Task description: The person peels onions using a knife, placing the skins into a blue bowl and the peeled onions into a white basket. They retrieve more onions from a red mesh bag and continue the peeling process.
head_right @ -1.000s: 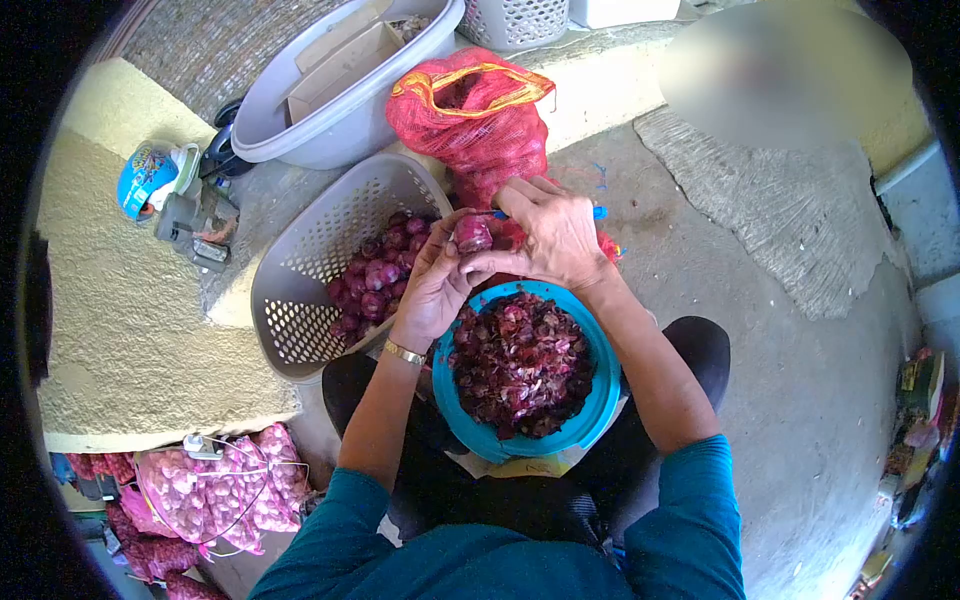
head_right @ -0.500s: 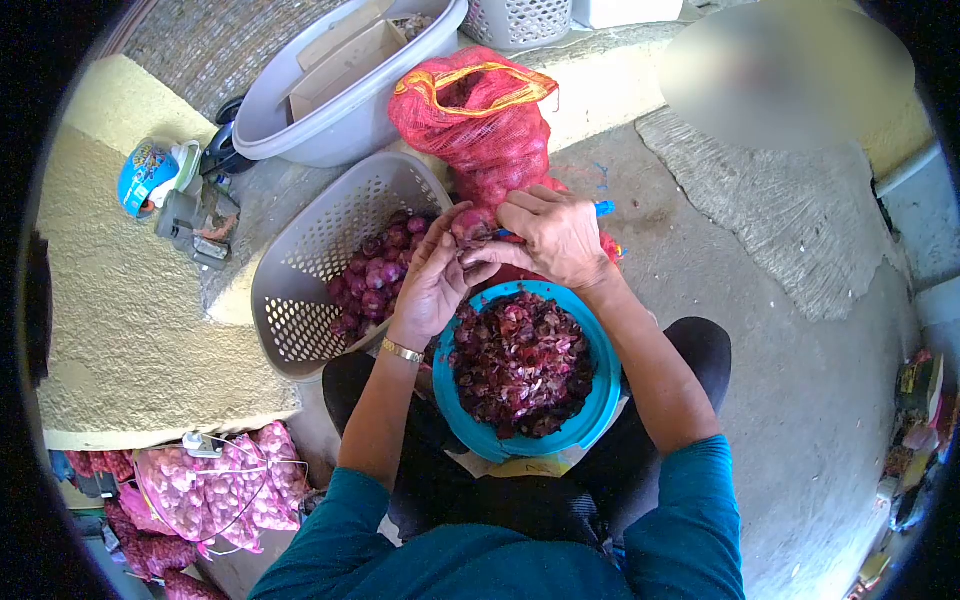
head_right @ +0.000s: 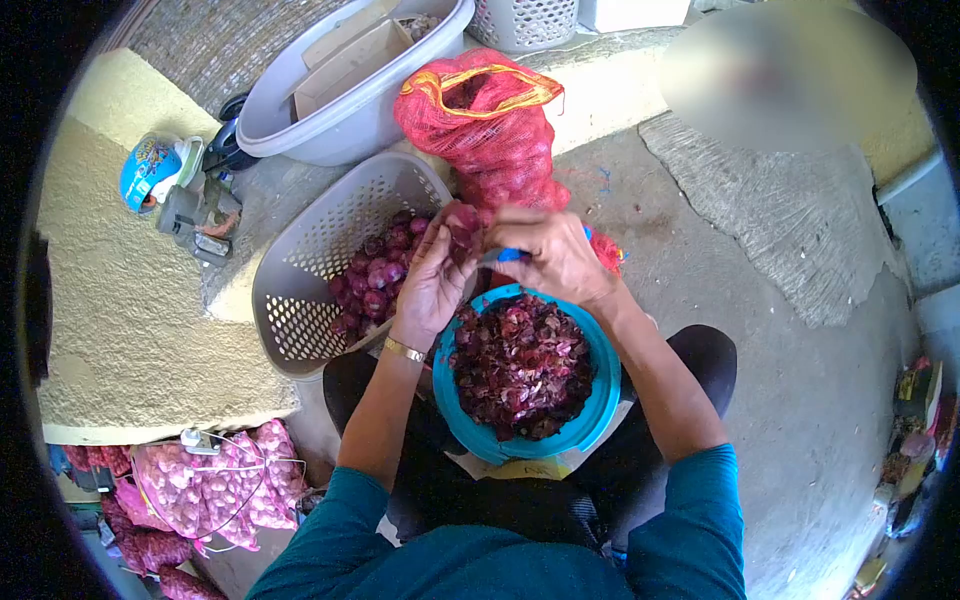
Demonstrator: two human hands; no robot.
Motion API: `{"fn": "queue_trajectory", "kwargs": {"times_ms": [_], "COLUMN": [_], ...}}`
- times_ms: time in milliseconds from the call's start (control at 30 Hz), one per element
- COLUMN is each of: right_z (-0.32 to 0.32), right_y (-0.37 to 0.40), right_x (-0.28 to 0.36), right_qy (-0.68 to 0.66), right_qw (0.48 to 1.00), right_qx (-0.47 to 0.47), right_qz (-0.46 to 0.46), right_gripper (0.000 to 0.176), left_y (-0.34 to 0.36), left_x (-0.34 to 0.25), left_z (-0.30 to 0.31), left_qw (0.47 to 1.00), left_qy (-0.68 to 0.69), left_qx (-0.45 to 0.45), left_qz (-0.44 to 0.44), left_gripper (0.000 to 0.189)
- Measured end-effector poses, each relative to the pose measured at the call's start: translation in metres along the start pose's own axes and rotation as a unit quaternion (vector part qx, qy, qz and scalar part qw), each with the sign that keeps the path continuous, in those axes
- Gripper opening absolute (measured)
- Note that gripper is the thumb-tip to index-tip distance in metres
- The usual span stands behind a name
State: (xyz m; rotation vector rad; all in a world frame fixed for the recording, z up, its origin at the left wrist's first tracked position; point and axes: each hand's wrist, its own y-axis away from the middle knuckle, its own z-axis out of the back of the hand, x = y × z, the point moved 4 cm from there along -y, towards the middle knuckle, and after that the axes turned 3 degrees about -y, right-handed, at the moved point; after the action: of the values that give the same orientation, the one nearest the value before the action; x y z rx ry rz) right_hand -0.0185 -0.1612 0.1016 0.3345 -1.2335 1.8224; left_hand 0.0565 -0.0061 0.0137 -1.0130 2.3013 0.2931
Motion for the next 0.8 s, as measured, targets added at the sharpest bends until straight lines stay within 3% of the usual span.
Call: {"fn": "queue_trajectory", "kwargs": {"times_ms": [67,167,233,300,367,433,533,600,633,700,800], "right_z": [-0.007,-0.015,-0.019,-0.023,-0.02,-0.019,-0.014,-0.001,-0.004,0.004,0.003], "right_y": [0.005,0.02,0.027,0.031,0.031,0.029,0.02,0.007,0.007,0.007,0.003], "right_x": [0.003,-0.009,-0.011,-0.01,-0.004,0.0,0.004,0.016,0.014,0.003,0.0], "right_qy": [0.001,0.051,0.068,0.006,0.008,0.01,0.055,0.016,0.016,0.111,0.13], "right_qw": [0.987,0.968,0.959,0.966,0.957,0.948,0.948,0.979,0.979,0.97,0.974], "right_qx": [0.154,0.228,0.248,0.248,0.275,0.3,0.288,0.14,0.14,-0.016,-0.049], "right_qz": [-0.039,-0.09,-0.12,-0.076,-0.088,-0.101,-0.122,-0.145,-0.146,-0.215,-0.18], "right_gripper": [0.021,0.024,0.026,0.027,0.028,0.029,0.03,0.039,0.039,0.049,0.058], "left_y": [-0.002,-0.001,0.0,0.001,0.001,0.001,0.002,0.003,0.003,0.004,0.007], "left_x": [-0.009,-0.015,-0.017,-0.016,-0.016,-0.015,-0.016,-0.015,-0.014,-0.013,-0.011], "left_z": [0.002,0.003,0.005,0.005,0.005,0.008,-0.004,-0.009,-0.009,-0.015,-0.021], "left_qw": [0.997,0.996,0.997,0.997,0.999,1.0,0.999,0.997,0.997,0.997,0.999], "left_qy": [-0.002,0.02,0.032,0.046,0.015,0.022,0.042,0.055,0.046,0.038,0.02], "left_qx": [-0.077,-0.084,-0.07,-0.055,-0.032,-0.019,0.014,0.032,0.046,0.061,0.012], "left_qz": [-0.021,-0.014,-0.007,0.0,-0.008,0.003,0.025,0.037,0.034,0.03,0.042], "left_gripper": [0.034,0.032,0.032,0.032,0.046,0.042,0.04,0.042,0.044,0.046,0.047]}}
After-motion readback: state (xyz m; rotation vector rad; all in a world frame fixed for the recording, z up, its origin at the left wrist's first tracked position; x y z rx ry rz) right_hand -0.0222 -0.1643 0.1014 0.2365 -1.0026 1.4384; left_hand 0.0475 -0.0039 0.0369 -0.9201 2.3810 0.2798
